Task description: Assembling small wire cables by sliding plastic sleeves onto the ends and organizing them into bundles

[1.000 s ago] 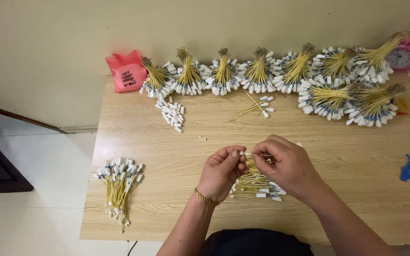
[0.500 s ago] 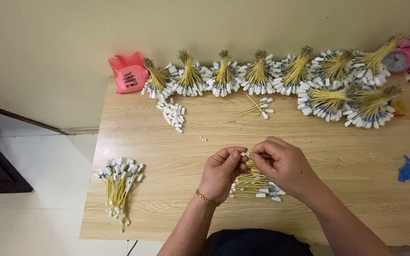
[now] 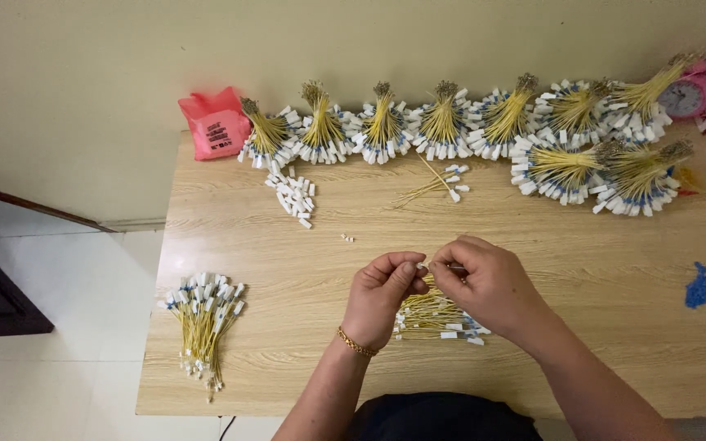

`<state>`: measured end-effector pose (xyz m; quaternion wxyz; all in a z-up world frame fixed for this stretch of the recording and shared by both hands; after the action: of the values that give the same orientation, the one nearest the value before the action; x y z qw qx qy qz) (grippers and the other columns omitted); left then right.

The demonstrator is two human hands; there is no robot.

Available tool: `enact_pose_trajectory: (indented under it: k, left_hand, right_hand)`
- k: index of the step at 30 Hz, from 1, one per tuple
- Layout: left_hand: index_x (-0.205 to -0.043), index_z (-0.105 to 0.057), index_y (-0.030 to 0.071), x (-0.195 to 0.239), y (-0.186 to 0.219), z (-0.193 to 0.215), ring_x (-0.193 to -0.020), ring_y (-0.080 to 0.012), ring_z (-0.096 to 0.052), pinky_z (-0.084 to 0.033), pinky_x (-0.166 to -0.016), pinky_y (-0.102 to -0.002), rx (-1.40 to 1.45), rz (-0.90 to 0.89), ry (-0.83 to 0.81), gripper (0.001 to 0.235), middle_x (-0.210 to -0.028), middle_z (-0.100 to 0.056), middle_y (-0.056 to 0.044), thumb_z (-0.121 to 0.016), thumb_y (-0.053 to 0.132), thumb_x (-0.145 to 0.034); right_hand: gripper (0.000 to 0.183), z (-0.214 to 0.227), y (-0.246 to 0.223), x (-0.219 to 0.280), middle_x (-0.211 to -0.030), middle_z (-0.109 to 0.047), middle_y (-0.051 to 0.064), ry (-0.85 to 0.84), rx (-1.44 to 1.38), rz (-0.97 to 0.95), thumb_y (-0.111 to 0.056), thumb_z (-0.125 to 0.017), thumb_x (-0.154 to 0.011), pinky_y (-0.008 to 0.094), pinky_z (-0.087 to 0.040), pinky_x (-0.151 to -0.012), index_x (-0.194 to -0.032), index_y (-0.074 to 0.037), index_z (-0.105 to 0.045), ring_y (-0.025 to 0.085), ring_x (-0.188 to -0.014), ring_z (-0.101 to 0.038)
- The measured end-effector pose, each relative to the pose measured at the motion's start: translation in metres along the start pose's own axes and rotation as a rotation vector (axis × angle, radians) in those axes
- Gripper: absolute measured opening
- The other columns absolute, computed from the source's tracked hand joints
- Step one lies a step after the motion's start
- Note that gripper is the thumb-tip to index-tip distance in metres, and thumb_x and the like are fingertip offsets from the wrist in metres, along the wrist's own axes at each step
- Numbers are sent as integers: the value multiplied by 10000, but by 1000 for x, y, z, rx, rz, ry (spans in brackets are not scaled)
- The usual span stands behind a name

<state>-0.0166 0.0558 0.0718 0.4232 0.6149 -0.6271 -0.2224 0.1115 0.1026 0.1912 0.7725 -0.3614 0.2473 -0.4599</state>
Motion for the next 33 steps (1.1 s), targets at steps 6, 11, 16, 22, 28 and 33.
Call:
enact_pose_trajectory:
  k: [6,11,16,22,28,33]
  left_hand:
    - [-1061,-695,-10,-1,6,3,-731,-151,-688,-599,-735,-303,-199,-56,-3,174,-855,-704,-120,-606,76,-939]
    - [-1054,-696,-17,-1,6,1,-713,-158,-688,-594,-716,-289,-159,-37,-1,175,-839,-701,-127,-598,78,-944]
    - [-1067,-685,-31,-3,-3,3,-707,-176,-696,-596,-703,-290,-75,-9,-4,191,-833,-689,-135,-586,85,-953]
    - [-1079,-676,-19,-3,-3,2,-721,-160,-697,-593,-717,-278,-69,14,-13,190,-844,-681,-111,-577,89,-958]
    - [-1076,-678,-32,-3,-3,2,-722,-173,-702,-602,-723,-292,-52,10,-11,191,-845,-682,-124,-591,81,-949]
    - [-1081,-676,-33,-4,-6,2,-729,-168,-698,-600,-730,-290,-59,11,-17,198,-844,-685,-128,-584,90,-956]
  right_hand:
    - [98,3,-4,-3,-638,-604,134,-20,1,-30,-150,-685,-831,344,-512,-576,-762,-82,-678,271,-603,-648]
    - [106,1,0,-4,-638,-609,128,-32,12,-63,-160,-682,-830,338,-515,-583,-753,-88,-674,256,-603,-649]
    - [133,1,2,-6,-630,-613,128,-45,14,-74,-177,-682,-838,346,-515,-568,-740,-87,-672,267,-596,-654]
    - [141,-1,6,-7,-633,-607,157,-58,-31,-89,-151,-657,-849,351,-510,-579,-750,-52,-666,265,-596,-643]
    - [135,0,7,-6,-623,-605,122,-56,-1,-80,-171,-683,-827,325,-514,-579,-728,-80,-667,240,-592,-643]
    - [142,-3,9,-8,-644,-614,163,-94,-19,-92,-169,-672,-840,364,-514,-594,-757,-53,-671,281,-606,-643]
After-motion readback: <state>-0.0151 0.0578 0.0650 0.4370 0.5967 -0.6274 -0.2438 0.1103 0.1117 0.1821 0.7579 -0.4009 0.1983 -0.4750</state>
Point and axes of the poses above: each hand's wrist, its own x-axis away from the middle knuckle, its own z-axis out of the back of the hand, y = z × x, the point moved 7 cm from there along -x, towards the middle knuckle
